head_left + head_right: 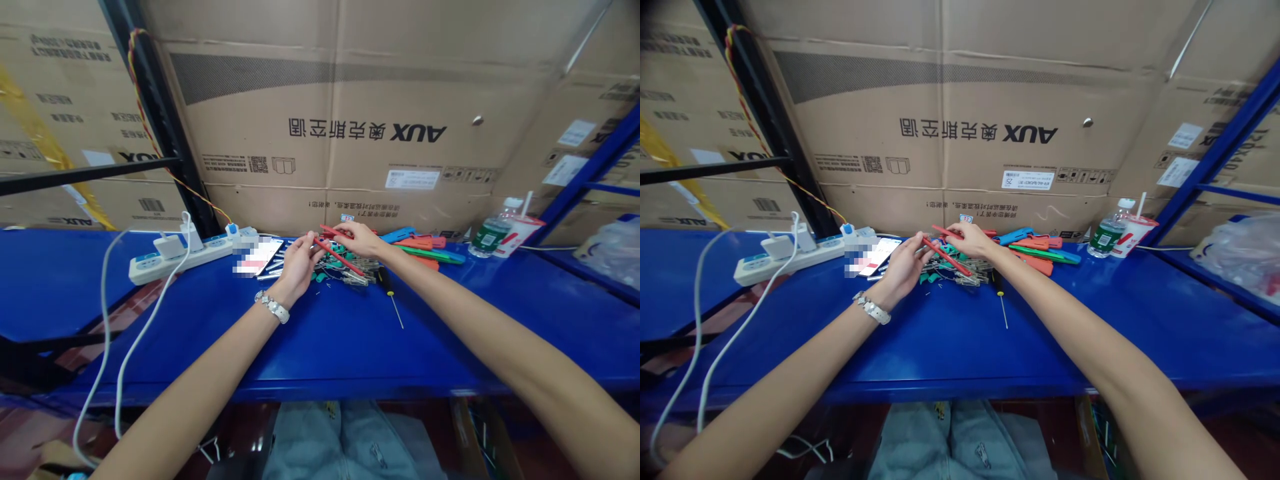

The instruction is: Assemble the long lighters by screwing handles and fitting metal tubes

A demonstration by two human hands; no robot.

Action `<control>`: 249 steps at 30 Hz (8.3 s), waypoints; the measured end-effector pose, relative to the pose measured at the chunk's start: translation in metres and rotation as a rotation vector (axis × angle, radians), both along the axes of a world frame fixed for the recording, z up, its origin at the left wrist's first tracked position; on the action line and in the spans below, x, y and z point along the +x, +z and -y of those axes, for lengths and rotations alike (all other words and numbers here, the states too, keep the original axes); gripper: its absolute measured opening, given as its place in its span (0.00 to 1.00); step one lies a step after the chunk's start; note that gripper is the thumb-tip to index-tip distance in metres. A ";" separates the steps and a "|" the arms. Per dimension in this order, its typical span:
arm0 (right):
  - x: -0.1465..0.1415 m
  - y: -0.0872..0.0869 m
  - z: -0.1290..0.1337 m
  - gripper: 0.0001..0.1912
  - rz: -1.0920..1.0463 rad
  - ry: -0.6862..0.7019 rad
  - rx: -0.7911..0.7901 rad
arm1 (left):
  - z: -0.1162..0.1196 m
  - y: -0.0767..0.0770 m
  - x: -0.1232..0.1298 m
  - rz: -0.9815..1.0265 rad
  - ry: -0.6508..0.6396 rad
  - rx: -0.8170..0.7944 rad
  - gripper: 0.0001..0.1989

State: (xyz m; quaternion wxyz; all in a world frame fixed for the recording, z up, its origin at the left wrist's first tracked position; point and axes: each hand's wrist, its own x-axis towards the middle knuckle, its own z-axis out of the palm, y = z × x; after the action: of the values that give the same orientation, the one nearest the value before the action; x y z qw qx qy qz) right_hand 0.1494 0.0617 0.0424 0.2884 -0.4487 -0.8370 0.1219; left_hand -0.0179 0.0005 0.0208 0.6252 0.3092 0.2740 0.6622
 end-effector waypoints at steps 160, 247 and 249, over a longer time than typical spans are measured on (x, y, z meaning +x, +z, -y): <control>0.053 -0.006 0.004 0.14 0.049 -0.134 0.209 | -0.080 0.044 -0.058 -1.853 0.217 0.976 0.06; 0.012 -0.042 0.110 0.19 -0.744 0.030 -0.177 | 0.026 -0.024 -0.011 -1.463 -0.430 0.802 0.13; 0.010 -0.041 0.110 0.22 -0.787 -0.004 -0.178 | 0.026 -0.024 -0.011 -1.465 -0.427 0.800 0.13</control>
State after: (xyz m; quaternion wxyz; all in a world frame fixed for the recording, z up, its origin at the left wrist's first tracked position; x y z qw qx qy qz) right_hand 0.1590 -0.0488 0.0019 0.5470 -0.3927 -0.6480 0.3559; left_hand -0.0290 -0.0260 -0.0028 0.2460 0.9004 0.2905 0.2107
